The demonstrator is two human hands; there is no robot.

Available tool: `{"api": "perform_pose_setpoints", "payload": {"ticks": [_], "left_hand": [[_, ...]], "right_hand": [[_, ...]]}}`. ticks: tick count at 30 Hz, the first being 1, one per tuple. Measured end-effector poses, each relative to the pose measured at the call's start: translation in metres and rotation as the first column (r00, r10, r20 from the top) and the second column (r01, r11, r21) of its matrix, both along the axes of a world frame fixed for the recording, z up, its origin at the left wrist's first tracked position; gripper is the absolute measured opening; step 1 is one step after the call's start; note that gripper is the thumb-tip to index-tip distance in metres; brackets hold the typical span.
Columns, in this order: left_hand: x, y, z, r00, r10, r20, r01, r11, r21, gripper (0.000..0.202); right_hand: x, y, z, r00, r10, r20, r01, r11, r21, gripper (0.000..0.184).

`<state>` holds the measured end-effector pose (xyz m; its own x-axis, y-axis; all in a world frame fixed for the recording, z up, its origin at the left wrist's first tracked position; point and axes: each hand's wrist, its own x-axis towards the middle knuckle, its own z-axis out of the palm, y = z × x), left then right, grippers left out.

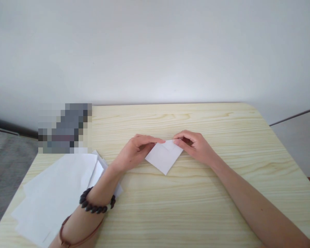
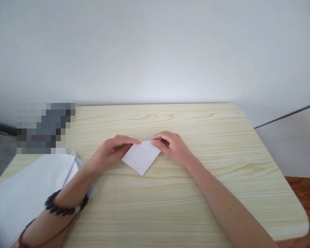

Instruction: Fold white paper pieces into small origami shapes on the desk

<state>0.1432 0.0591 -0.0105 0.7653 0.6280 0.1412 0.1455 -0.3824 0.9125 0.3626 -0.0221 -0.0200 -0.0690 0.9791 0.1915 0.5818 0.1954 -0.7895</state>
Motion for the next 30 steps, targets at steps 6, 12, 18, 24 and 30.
{"api": "perform_pose_setpoints", "payload": {"ticks": [6, 12, 18, 24, 30], "left_hand": [[0.000, 0.002, -0.005, 0.999, 0.037, -0.009, -0.036, 0.993, 0.109, 0.017], [0.000, 0.000, -0.012, 0.979, 0.199, -0.047, -0.189, 0.968, 0.163, 0.020], [-0.001, -0.002, -0.015, 0.931, 0.350, -0.107, -0.241, 0.807, 0.539, 0.018], [0.002, -0.006, -0.017, 0.932, 0.310, -0.189, -0.093, 0.707, 0.701, 0.020], [0.007, -0.013, -0.014, 0.910, 0.282, -0.305, 0.048, 0.659, 0.751, 0.031]], "right_hand": [[-0.002, 0.000, -0.007, 0.992, -0.124, 0.030, 0.121, 0.989, 0.088, 0.018], [-0.002, -0.001, -0.010, 0.975, -0.176, 0.134, 0.135, 0.953, 0.273, 0.024], [-0.004, -0.009, -0.003, 0.956, 0.063, 0.285, -0.152, 0.941, 0.303, 0.035], [-0.007, -0.008, -0.005, 0.940, 0.050, 0.337, -0.155, 0.944, 0.292, 0.018], [0.001, -0.005, -0.007, 0.914, -0.077, 0.398, -0.052, 0.951, 0.304, 0.014]]}}
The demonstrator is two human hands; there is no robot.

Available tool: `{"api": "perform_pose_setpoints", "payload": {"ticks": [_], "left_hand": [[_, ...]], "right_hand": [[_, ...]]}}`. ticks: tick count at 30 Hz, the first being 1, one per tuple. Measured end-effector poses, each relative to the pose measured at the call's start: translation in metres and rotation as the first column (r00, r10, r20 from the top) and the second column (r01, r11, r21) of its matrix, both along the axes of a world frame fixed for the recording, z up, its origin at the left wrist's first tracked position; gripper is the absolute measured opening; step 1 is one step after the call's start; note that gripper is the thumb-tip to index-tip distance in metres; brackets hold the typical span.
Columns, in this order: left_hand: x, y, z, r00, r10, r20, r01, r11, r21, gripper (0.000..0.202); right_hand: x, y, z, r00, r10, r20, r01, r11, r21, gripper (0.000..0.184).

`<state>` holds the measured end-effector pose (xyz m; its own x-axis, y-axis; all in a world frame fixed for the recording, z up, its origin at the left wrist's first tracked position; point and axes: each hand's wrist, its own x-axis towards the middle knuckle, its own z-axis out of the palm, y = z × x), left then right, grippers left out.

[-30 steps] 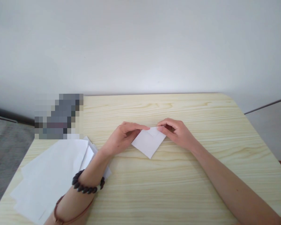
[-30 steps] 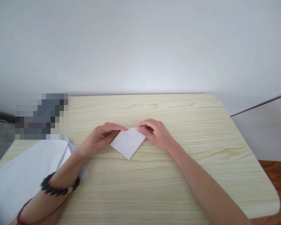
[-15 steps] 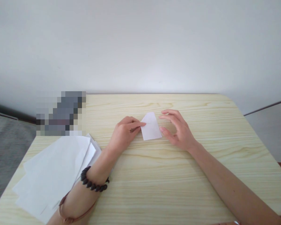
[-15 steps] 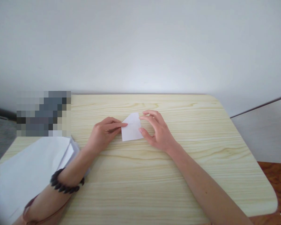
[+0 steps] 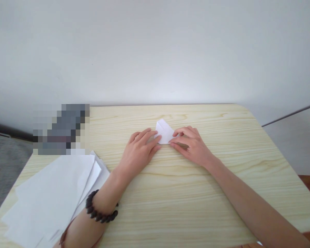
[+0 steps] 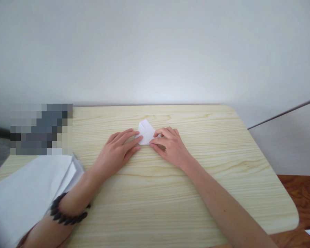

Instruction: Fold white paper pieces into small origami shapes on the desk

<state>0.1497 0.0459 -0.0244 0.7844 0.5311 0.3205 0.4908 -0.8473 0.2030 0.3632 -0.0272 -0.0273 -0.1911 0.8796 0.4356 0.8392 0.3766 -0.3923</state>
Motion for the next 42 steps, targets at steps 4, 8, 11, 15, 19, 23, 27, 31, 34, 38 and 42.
{"api": "perform_pose_setpoints", "payload": {"ticks": [4, 8, 11, 15, 19, 23, 27, 31, 34, 38, 42], "left_hand": [[0.001, -0.003, 0.003, 0.999, -0.003, -0.052, 0.004, 1.000, 0.019, 0.033], [0.002, -0.005, 0.003, 0.997, -0.063, -0.053, 0.064, 0.998, 0.027, 0.032], [0.003, -0.007, 0.002, 0.995, -0.097, -0.027, 0.098, 0.994, 0.050, 0.030], [0.004, -0.009, 0.003, 0.991, -0.133, -0.013, 0.134, 0.988, 0.072, 0.029], [0.006, -0.012, 0.006, 0.987, -0.158, -0.022, 0.160, 0.984, 0.085, 0.029], [0.007, -0.013, 0.008, 0.988, -0.153, -0.028, 0.155, 0.984, 0.087, 0.027], [0.008, -0.015, 0.009, 0.988, -0.152, -0.025, 0.153, 0.982, 0.108, 0.026], [0.011, -0.019, 0.009, 0.990, -0.136, -0.024, 0.138, 0.979, 0.153, 0.025], [0.012, -0.022, 0.010, 0.992, -0.119, -0.041, 0.125, 0.976, 0.177, 0.025], [0.011, -0.025, 0.010, 0.991, -0.114, -0.075, 0.125, 0.979, 0.162, 0.029], [0.011, -0.027, 0.011, 0.989, -0.103, -0.108, 0.117, 0.984, 0.132, 0.039]], "right_hand": [[0.004, 0.002, -0.001, 0.997, 0.064, -0.032, -0.066, 0.997, -0.048, 0.014], [0.004, 0.005, -0.003, 0.989, -0.078, -0.125, 0.061, 0.989, -0.131, 0.016], [0.002, 0.008, -0.004, 0.971, -0.209, -0.119, 0.188, 0.968, -0.164, 0.020], [0.000, 0.009, -0.007, 0.956, -0.278, -0.096, 0.267, 0.957, -0.110, 0.020], [0.001, 0.009, -0.008, 0.958, -0.265, -0.106, 0.257, 0.962, -0.089, 0.020], [0.000, 0.010, -0.007, 0.960, -0.276, -0.055, 0.266, 0.954, -0.141, 0.021], [-0.004, 0.010, -0.007, 0.946, -0.325, 0.004, 0.321, 0.933, -0.161, 0.021], [-0.005, 0.010, -0.007, 0.934, -0.357, 0.028, 0.357, 0.922, -0.148, 0.017], [-0.004, 0.010, -0.008, 0.941, -0.337, 0.038, 0.339, 0.931, -0.133, 0.015], [0.000, 0.010, -0.008, 0.963, -0.267, 0.034, 0.269, 0.952, -0.144, 0.016], [0.001, 0.009, -0.007, 0.962, -0.266, 0.057, 0.272, 0.949, -0.160, 0.015]]}}
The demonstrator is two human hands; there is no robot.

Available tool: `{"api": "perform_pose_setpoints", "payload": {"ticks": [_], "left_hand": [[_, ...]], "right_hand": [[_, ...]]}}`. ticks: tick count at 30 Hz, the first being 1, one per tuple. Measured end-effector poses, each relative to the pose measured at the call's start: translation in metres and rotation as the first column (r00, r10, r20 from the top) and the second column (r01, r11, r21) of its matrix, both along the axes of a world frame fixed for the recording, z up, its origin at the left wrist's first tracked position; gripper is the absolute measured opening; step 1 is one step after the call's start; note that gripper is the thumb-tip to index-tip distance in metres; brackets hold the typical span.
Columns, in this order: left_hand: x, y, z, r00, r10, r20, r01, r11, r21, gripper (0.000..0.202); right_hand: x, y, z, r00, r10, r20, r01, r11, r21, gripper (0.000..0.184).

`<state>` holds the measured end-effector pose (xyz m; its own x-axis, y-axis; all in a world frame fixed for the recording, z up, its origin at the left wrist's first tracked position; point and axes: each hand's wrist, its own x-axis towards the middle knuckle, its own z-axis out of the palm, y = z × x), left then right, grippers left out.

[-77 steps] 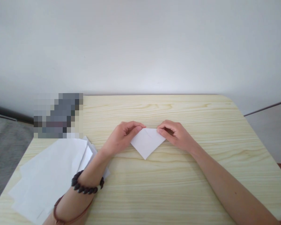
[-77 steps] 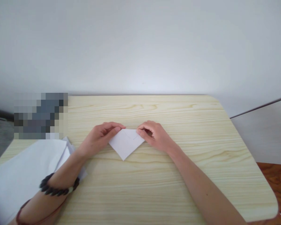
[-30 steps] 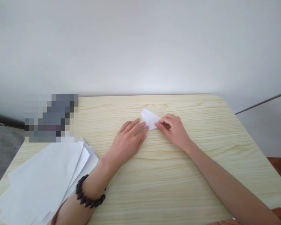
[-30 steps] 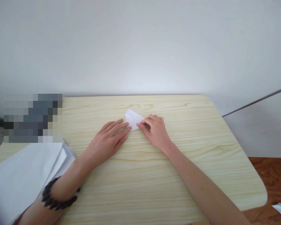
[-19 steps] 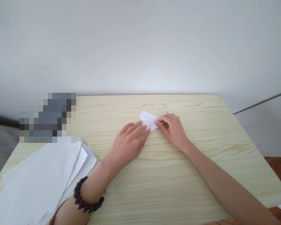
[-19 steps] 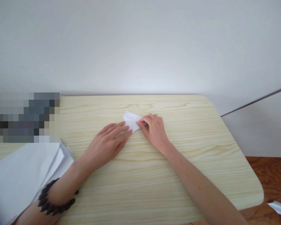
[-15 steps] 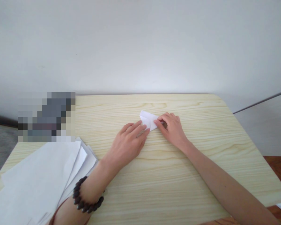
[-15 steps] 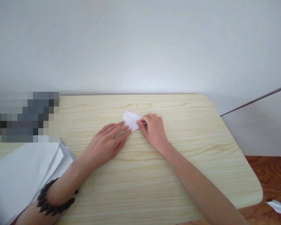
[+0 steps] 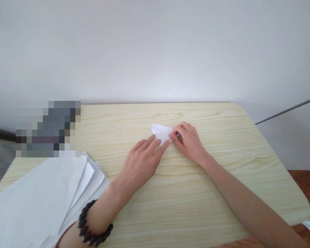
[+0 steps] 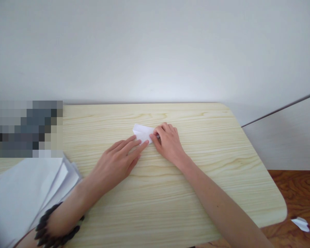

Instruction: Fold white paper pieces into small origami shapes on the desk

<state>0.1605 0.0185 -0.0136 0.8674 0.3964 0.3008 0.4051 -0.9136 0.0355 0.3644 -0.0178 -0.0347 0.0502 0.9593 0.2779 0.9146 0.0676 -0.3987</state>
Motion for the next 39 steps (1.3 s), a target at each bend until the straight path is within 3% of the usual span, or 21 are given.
{"api": "perform_pose_setpoints", "payload": {"ticks": [16, 29, 34, 39], "left_hand": [[0.003, -0.003, 0.001, 0.999, 0.032, -0.034, -0.033, 0.999, -0.015, 0.034], [0.005, -0.005, 0.000, 0.998, 0.036, -0.059, -0.036, 0.999, 0.004, 0.034], [0.004, -0.004, 0.000, 0.997, 0.034, -0.071, -0.034, 0.999, 0.003, 0.035], [0.004, -0.005, 0.000, 0.997, 0.029, -0.065, -0.029, 1.000, 0.006, 0.036]], "right_hand": [[0.000, 0.002, 0.000, 0.999, -0.011, -0.035, 0.011, 1.000, -0.006, 0.012], [0.005, 0.000, 0.010, 0.984, 0.057, -0.168, -0.068, 0.996, -0.062, 0.006], [0.015, -0.002, 0.013, 0.955, 0.090, -0.283, -0.125, 0.986, -0.110, 0.011], [0.024, -0.002, 0.019, 0.942, 0.157, -0.298, -0.209, 0.966, -0.153, 0.021]]}}
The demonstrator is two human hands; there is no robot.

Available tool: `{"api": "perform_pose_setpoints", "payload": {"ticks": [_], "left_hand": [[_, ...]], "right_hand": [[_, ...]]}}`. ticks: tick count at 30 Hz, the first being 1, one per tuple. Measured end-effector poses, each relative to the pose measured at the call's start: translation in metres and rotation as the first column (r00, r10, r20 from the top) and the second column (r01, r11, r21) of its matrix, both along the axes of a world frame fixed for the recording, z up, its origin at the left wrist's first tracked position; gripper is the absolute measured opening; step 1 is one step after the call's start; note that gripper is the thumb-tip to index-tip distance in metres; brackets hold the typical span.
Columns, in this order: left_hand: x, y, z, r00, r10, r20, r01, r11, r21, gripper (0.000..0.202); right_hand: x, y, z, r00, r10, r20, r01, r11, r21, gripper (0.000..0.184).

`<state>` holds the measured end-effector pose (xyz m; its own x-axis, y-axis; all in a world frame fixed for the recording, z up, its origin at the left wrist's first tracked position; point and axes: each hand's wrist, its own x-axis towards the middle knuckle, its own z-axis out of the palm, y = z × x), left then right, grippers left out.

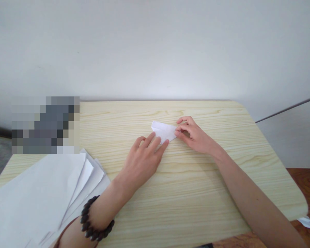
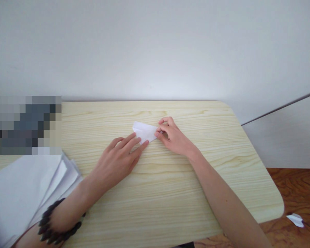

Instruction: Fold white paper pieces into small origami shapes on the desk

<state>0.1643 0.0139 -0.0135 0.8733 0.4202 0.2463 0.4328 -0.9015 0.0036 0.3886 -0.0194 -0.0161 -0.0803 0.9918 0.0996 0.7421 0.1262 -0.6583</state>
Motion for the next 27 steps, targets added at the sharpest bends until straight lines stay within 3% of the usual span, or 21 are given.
{"api": "perform_pose_setpoints", "payload": {"ticks": [9, 17, 27], "left_hand": [[0.000, -0.001, -0.001, 1.000, 0.005, -0.005, -0.004, 1.000, 0.015, 0.037], [0.000, -0.002, 0.002, 1.000, 0.009, -0.019, -0.009, 1.000, -0.004, 0.042], [0.000, 0.000, 0.000, 1.000, 0.005, -0.011, -0.005, 1.000, -0.005, 0.037]], "right_hand": [[0.003, 0.001, 0.001, 0.999, 0.043, 0.018, -0.042, 0.999, -0.020, 0.026], [-0.011, 0.001, -0.007, 0.994, -0.083, 0.067, 0.078, 0.994, 0.071, 0.019], [-0.015, 0.002, -0.006, 0.990, -0.134, 0.049, 0.128, 0.987, 0.097, 0.016]]}}
